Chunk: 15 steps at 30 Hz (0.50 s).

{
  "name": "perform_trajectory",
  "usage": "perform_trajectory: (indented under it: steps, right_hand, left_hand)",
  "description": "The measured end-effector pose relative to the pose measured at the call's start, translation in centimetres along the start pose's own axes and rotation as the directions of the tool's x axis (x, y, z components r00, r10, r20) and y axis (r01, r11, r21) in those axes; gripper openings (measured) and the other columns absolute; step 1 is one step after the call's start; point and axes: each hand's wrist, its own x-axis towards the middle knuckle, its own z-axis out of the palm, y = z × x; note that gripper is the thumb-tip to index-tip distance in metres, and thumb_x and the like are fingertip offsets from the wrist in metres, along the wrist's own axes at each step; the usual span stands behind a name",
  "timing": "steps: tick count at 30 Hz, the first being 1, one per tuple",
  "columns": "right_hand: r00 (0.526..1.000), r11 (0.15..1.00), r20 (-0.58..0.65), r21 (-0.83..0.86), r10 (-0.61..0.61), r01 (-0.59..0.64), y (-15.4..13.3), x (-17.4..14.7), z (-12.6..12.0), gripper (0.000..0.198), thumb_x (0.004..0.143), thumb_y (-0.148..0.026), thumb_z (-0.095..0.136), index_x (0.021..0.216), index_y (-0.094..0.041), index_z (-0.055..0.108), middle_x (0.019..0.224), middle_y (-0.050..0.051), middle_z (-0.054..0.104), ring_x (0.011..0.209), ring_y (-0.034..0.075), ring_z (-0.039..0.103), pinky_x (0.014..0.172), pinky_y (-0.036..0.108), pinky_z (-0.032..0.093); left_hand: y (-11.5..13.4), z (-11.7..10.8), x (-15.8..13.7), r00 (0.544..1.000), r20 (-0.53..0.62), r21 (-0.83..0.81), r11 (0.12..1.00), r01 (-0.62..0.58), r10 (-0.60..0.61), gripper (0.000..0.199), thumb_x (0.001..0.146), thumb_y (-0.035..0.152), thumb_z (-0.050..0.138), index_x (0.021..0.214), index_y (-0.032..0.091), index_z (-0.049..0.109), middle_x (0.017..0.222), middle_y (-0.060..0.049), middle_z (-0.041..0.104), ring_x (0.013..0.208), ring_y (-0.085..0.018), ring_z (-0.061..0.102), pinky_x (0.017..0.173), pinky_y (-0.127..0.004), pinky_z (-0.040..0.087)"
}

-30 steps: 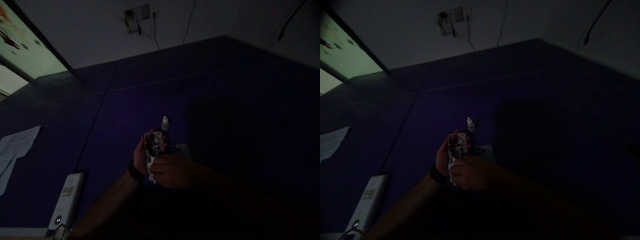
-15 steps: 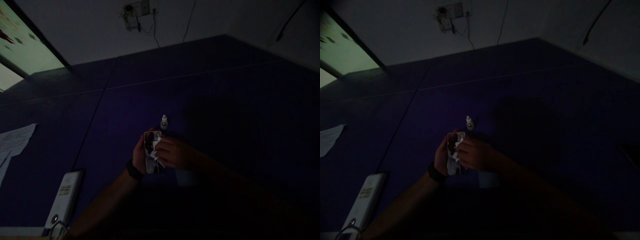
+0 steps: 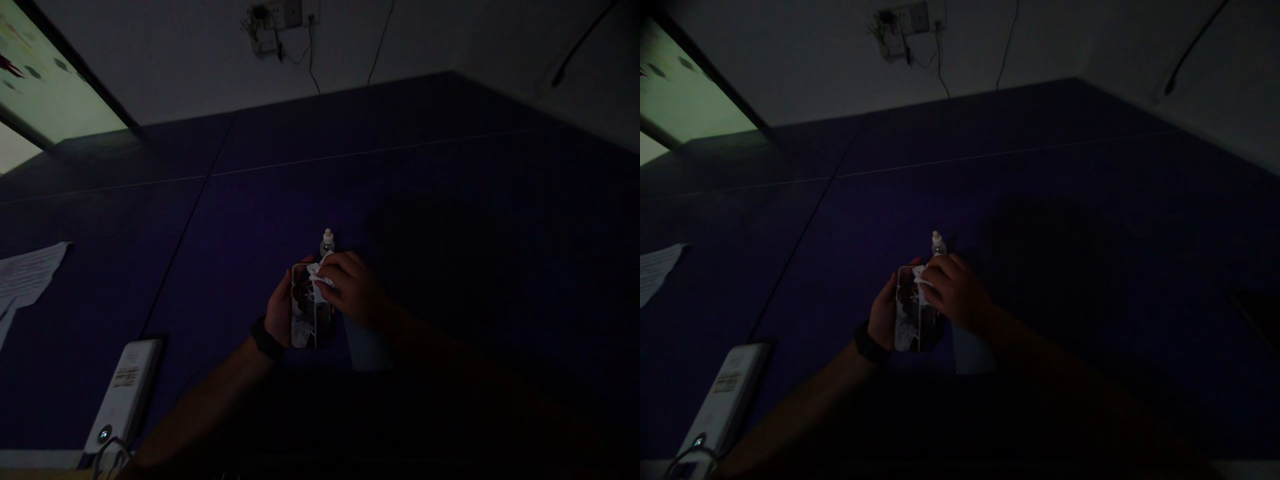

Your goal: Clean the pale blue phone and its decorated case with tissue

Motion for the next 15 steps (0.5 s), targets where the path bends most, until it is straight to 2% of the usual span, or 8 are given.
perform_trajectory:
  steps: [3, 4, 5, 9, 11, 15]
  right_hand:
    - [0.966, 0.97, 0.117, 0.104, -0.232, 0.221, 0.6, 0.2, 0.0, 0.012, 0.096, -0.018, 0.057, 0.089, -0.018, 0.067, 0.092, 0.006, 0.067, 0.086, 0.02, 0.059, 0.08, 0.036, 0.052]
    - [0.953, 0.958, 0.133, 0.129, -0.273, 0.257, 0.9, 0.2, -0.1, 0.012, 0.096, -0.018, 0.057, 0.088, -0.019, 0.067, 0.09, 0.005, 0.067, 0.086, 0.02, 0.06, 0.08, 0.035, 0.052]
    - [0.953, 0.958, 0.134, 0.132, -0.271, 0.254, 1.2, 0.3, -0.2, 0.012, 0.096, -0.019, 0.057, 0.088, -0.019, 0.067, 0.09, 0.006, 0.068, 0.086, 0.02, 0.06, 0.08, 0.035, 0.052]
    - [0.993, 0.994, 0.046, 0.023, -0.111, 0.11, 1.7, 0.4, -0.5, 0.012, 0.097, -0.02, 0.057, 0.092, -0.016, 0.067, 0.093, 0.009, 0.069, 0.086, 0.022, 0.06, 0.08, 0.038, 0.051]
    - [0.987, 0.989, 0.057, 0.023, -0.148, 0.147, 1.3, 0.5, -0.4, 0.014, 0.098, -0.019, 0.055, 0.092, -0.016, 0.067, 0.092, 0.008, 0.069, 0.086, 0.021, 0.061, 0.081, 0.038, 0.051]
    - [0.935, 0.944, 0.149, 0.125, -0.323, 0.306, 0.8, 0.6, -0.2, 0.016, 0.098, -0.018, 0.054, 0.089, -0.017, 0.067, 0.086, 0.004, 0.07, 0.082, 0.018, 0.061, 0.08, 0.034, 0.052]
  left_hand:
    - [-0.1, -0.2, 0.3, 0.998, -0.034, -0.048, 0.998, -0.045, 0.044, 0.037, 0.104, 0.04, 0.04, 0.125, 0.02, 0.064, 0.111, -0.007, 0.071, 0.09, -0.015, 0.069, 0.083, -0.03, 0.055]
    - [-0.1, -0.2, 0.3, 0.998, -0.036, -0.052, 0.997, -0.054, 0.052, 0.037, 0.104, 0.04, 0.042, 0.125, 0.02, 0.064, 0.111, -0.007, 0.071, 0.089, -0.015, 0.069, 0.083, -0.03, 0.055]
    - [-0.1, -0.2, 0.3, 0.998, -0.032, -0.047, 0.998, -0.052, 0.051, 0.037, 0.103, 0.042, 0.043, 0.126, 0.021, 0.063, 0.112, -0.006, 0.071, 0.089, -0.015, 0.069, 0.083, -0.031, 0.055]
    - [0.0, -0.1, 0.0, 1.0, -0.024, -0.008, 1.0, 0.005, -0.005, 0.038, 0.1, 0.048, 0.047, 0.13, 0.027, 0.06, 0.119, -0.005, 0.069, 0.092, -0.021, 0.07, 0.08, -0.039, 0.056]
    - [0.0, 0.1, -0.1, 0.999, -0.047, -0.034, 0.999, -0.005, 0.004, 0.036, 0.102, 0.045, 0.046, 0.128, 0.025, 0.061, 0.112, -0.005, 0.07, 0.088, -0.018, 0.069, 0.08, -0.034, 0.055]
    - [0.0, 0.3, 0.0, 0.995, -0.09, -0.07, 0.997, -0.037, 0.031, 0.035, 0.103, 0.04, 0.044, 0.125, 0.02, 0.063, 0.108, -0.005, 0.071, 0.086, -0.014, 0.067, 0.084, -0.028, 0.053]
